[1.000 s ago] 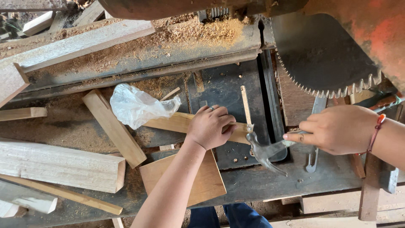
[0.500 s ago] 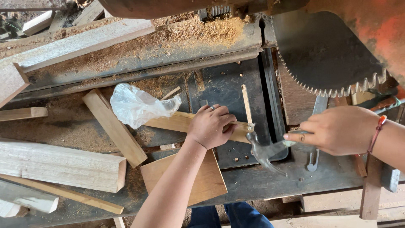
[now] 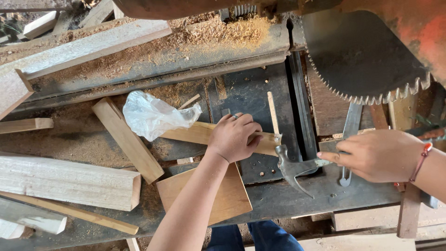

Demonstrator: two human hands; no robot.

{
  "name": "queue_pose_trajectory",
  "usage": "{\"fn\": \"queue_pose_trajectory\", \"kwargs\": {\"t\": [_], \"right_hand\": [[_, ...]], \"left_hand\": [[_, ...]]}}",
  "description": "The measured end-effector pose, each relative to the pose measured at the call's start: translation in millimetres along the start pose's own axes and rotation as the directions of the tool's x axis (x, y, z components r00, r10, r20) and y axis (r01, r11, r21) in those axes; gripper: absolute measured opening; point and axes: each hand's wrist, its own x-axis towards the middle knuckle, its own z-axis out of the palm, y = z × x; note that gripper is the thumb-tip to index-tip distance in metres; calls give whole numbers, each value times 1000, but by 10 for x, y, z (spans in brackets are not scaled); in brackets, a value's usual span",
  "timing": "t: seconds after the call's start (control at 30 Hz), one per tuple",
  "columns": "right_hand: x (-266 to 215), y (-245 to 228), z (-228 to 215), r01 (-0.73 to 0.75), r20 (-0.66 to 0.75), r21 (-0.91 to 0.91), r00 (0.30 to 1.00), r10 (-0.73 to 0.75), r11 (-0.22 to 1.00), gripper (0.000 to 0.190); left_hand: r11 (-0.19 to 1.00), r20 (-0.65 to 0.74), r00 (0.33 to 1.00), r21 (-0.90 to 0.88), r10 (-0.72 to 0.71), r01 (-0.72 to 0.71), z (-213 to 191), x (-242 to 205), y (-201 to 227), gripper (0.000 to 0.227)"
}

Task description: The person handles wood pieces on a workbench, uses a hammer to drive nails, and uses a saw to cut wood.

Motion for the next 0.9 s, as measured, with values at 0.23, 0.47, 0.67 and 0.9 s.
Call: {"fn": "queue_pose_trajectory", "kwargs": {"t": [0.23,0.47,0.67,0.9], "right_hand": [[-207,-389,762,-91,-363,515,878,313,852,66],[-166,-757,639,-314,-487,700,446,751,641,51],[188,-684,428,-427,-394,740,350,850,519,51],[187,-931,-20,-650,-169,678,317,933,344,58]], "left_hand": [[984,-106,994,-179,-33,14,-9,-30,-32,13],[896,-356,919,-443,-170,-6,-216,-280,-26,8],[988,69,988,-58,-137,141,-463,-1551,529,84],[899,454,784,316,-424,303,-89,-2509,525,121]]}}
